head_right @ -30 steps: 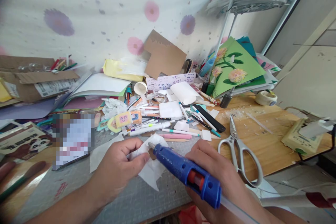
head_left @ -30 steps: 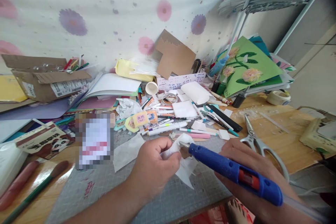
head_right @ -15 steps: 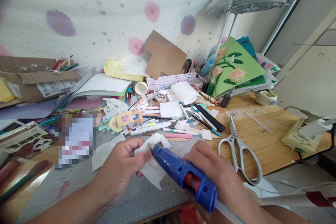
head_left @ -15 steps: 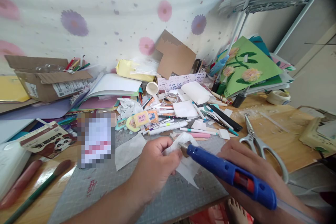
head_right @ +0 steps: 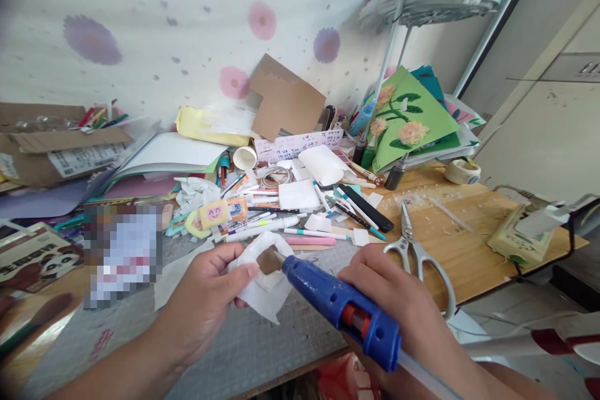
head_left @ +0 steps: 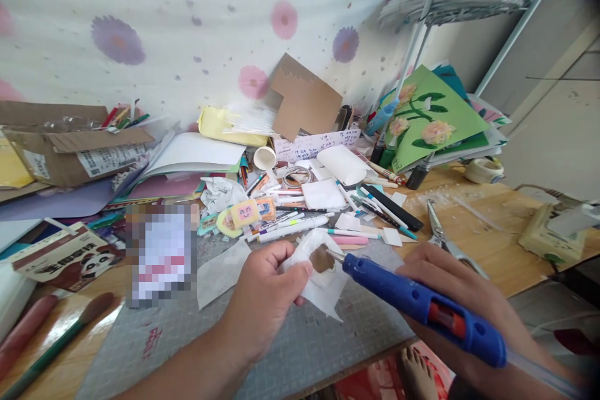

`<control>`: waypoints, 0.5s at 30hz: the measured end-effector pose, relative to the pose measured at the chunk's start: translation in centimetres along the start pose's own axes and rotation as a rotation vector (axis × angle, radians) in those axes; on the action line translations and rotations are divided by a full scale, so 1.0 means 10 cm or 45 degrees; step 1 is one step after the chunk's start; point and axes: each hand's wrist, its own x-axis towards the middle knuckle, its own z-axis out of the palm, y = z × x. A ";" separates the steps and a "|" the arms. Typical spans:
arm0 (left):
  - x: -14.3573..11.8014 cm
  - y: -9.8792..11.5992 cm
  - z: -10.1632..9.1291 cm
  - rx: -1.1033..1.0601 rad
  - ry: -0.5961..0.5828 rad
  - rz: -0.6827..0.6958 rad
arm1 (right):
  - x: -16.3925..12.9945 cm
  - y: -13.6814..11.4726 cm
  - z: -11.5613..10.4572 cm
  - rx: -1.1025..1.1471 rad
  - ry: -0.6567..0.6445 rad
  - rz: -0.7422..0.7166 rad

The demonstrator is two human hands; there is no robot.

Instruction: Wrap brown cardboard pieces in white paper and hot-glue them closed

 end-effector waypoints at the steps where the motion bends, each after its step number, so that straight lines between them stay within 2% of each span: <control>1: 0.00 0.00 0.00 0.027 0.003 0.003 | 0.00 0.00 0.01 -0.028 -0.003 -0.009; 8: 0.00 0.03 0.00 0.287 0.052 0.017 | -0.02 0.02 -0.04 -0.226 -0.072 -0.047; 15: -0.02 0.03 -0.01 0.340 0.066 0.048 | -0.03 0.09 -0.05 -0.356 -0.175 -0.084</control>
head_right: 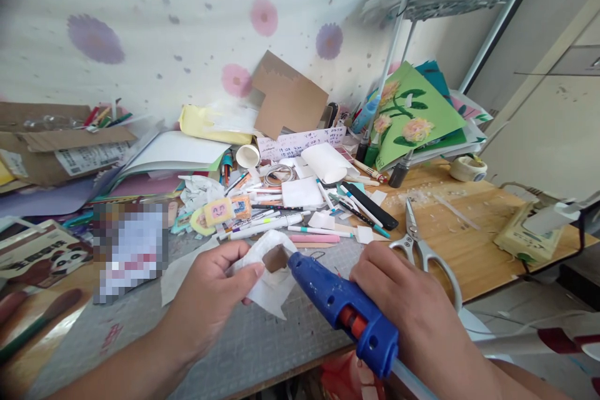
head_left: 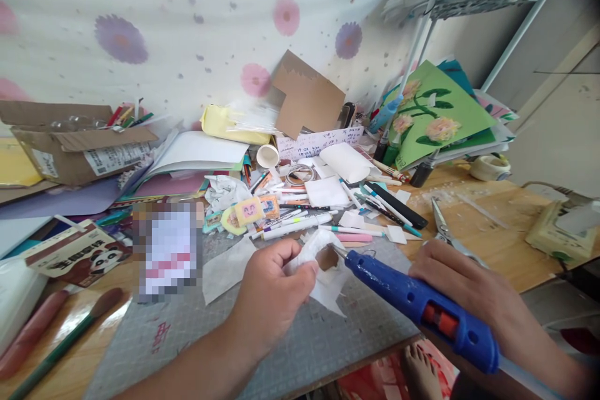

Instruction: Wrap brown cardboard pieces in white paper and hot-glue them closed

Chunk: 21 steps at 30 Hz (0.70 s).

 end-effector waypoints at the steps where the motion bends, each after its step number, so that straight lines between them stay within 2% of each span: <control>1: 0.00 0.00 0.00 -0.002 0.001 0.001 | 0.00 0.00 0.00 0.000 -0.037 0.011; 4: 0.02 -0.01 -0.01 -0.039 0.009 0.013 | -0.01 -0.03 -0.03 0.067 -0.070 0.033; 9: 0.03 -0.03 -0.01 -0.261 -0.040 0.027 | 0.01 -0.06 -0.08 0.307 0.071 0.043; 14: 0.03 -0.05 0.00 -0.377 -0.107 0.024 | 0.05 -0.04 -0.02 0.436 0.187 0.107; 21: 0.01 -0.05 -0.01 -0.382 -0.133 0.032 | 0.06 -0.09 -0.02 0.383 -0.007 0.092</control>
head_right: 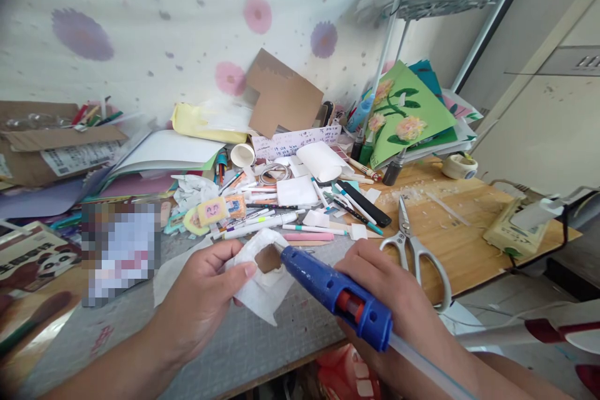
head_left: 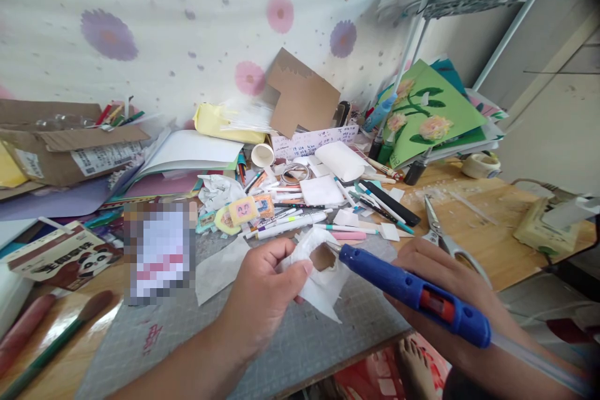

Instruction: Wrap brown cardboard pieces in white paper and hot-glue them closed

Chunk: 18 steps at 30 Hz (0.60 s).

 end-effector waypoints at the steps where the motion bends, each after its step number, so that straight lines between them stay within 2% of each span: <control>1: 0.00 0.00 0.00 0.014 -0.001 0.006 | 0.00 -0.01 0.00 -0.007 -0.022 0.007; 4: 0.01 -0.01 -0.01 0.045 0.019 0.016 | 0.00 -0.01 0.01 0.003 -0.037 -0.011; 8: 0.02 0.00 -0.01 0.034 0.054 0.035 | -0.02 0.01 0.02 0.047 0.008 -0.063; 12: 0.02 0.00 -0.01 0.022 0.053 0.033 | -0.02 0.04 -0.02 0.026 0.081 -0.034; 18: 0.02 -0.01 -0.03 0.049 0.064 0.039 | 0.00 0.01 -0.02 0.023 0.049 -0.029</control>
